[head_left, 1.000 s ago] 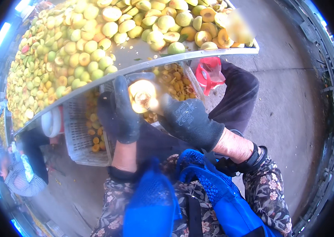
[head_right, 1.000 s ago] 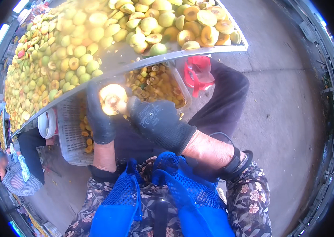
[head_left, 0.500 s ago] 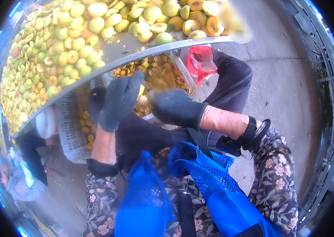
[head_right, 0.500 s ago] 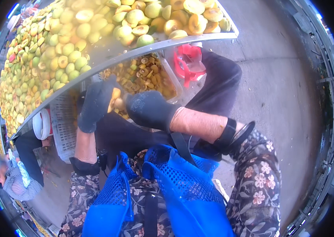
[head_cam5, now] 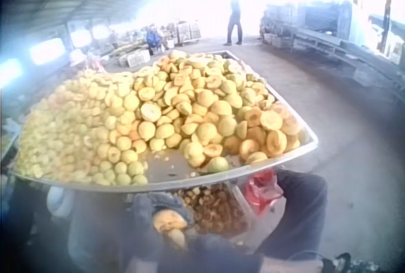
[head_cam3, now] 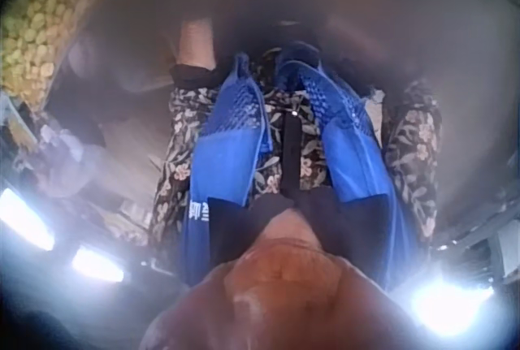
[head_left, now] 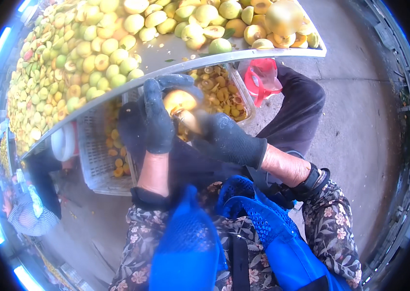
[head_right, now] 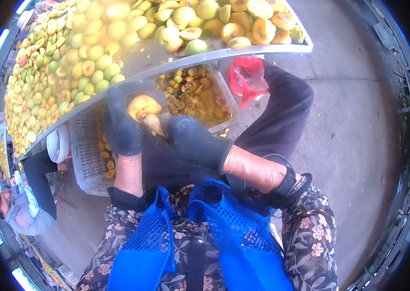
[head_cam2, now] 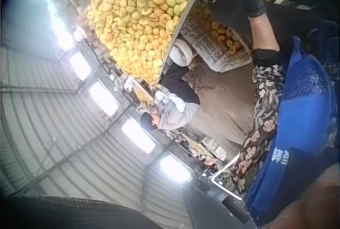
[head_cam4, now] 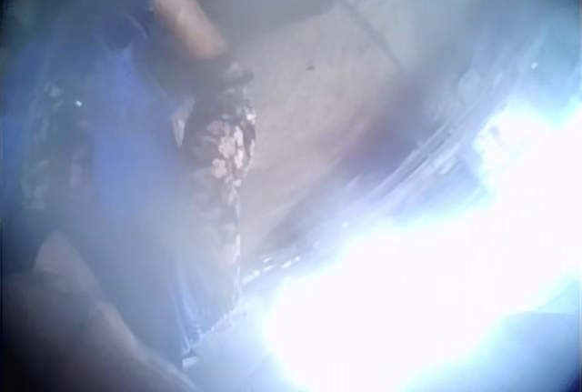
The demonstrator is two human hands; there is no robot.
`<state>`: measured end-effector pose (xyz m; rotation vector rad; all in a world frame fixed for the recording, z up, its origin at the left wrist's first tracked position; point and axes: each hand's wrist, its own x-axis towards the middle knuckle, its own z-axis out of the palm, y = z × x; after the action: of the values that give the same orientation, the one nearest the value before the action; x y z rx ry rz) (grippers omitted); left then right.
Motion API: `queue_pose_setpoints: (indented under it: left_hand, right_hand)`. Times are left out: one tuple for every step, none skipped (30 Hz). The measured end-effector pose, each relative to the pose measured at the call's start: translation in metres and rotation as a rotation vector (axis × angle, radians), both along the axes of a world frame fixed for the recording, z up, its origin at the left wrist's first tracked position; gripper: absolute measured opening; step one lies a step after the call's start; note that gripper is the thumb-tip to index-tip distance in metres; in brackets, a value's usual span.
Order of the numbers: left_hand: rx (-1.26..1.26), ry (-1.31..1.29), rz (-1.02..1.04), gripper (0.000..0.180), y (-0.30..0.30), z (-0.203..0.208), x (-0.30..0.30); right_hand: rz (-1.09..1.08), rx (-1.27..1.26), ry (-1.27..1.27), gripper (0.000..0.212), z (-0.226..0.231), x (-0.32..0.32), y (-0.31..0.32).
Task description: Pitting halved peaches using a specialized pitting tool in a large-scale processing environment.
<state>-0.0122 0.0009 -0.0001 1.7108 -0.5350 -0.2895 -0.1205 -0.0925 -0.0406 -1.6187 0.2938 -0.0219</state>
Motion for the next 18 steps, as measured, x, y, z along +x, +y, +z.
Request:
queue_pose_setpoints:
  left_hand:
    - [-0.078,0.11,-0.07,0.049,-0.001,0.001,0.001]
    - [-0.077,0.113,-0.068,0.049,-0.001,-0.001,0.003]
    - [-0.12,0.065,-0.095,0.049,-0.003,-0.002,0.008]
    - [-0.164,0.018,-0.122,0.05,-0.003,-0.003,0.011]
    - [-0.166,0.016,-0.121,0.05,-0.005,-0.005,0.01]
    - [-0.275,0.144,-0.046,0.051,-0.008,-0.009,0.006]
    - [-0.382,0.272,0.029,0.052,-0.01,-0.014,0.004]
    - [-0.383,0.273,0.029,0.052,-0.013,-0.018,0.007]
    - [-0.526,0.334,0.0,0.057,-0.017,-0.02,0.01]
    - [-0.67,0.394,-0.03,0.062,-0.02,-0.02,0.01]
    - [-0.67,0.396,-0.027,0.062,-0.021,-0.019,0.006]
    - [-0.515,0.308,0.11,0.062,-0.024,-0.007,0.0]
    - [-0.358,0.219,0.243,0.062,-0.025,-0.001,-0.002]
    - [-0.357,0.221,0.243,0.062,-0.026,-0.004,-0.001]
    - [-0.455,0.301,0.19,0.062,-0.023,-0.01,0.002]
    - [-0.553,0.381,0.135,0.062,-0.021,-0.017,0.004]
    - [-0.551,0.385,0.139,0.062,-0.016,-0.025,0.009]
    - [-0.586,0.465,0.063,0.062,-0.012,-0.031,0.013]
  right_hand:
    - [0.031,-0.182,-0.064,0.027,0.001,-0.001,-0.002]
    - [0.062,-0.364,-0.127,0.027,0.001,-0.002,-0.003]
    - [0.063,-0.366,-0.129,0.027,0.0,-0.001,-0.002]
    - [0.035,-0.263,-0.138,0.028,-0.002,-0.001,0.0]
    - [0.007,-0.161,-0.148,0.028,-0.003,0.0,0.001]
    - [0.008,-0.162,-0.148,0.028,-0.005,0.002,0.004]
    - [-0.037,-0.259,-0.249,0.028,-0.006,0.007,0.007]
    - [-0.081,-0.357,-0.351,0.027,-0.008,0.01,0.008]
    - [-0.079,-0.357,-0.348,0.027,-0.014,0.011,0.008]
    - [-0.084,-0.534,-0.312,0.02,-0.022,0.012,0.007]
    - [-0.088,-0.71,-0.274,0.018,-0.027,0.013,0.006]
    - [-0.087,-0.71,-0.273,0.018,-0.025,0.015,0.006]
    - [-0.099,-0.615,-0.281,0.018,-0.022,0.016,0.006]
    - [-0.111,-0.519,-0.288,0.017,-0.018,0.018,0.005]
    - [-0.108,-0.516,-0.285,0.017,-0.014,0.017,0.004]
    - [-0.037,-0.299,-0.208,0.016,-0.009,0.016,0.001]
    - [0.033,-0.081,-0.128,0.015,-0.007,0.015,0.0]
    - [0.033,-0.081,-0.122,0.015,-0.011,0.014,0.001]
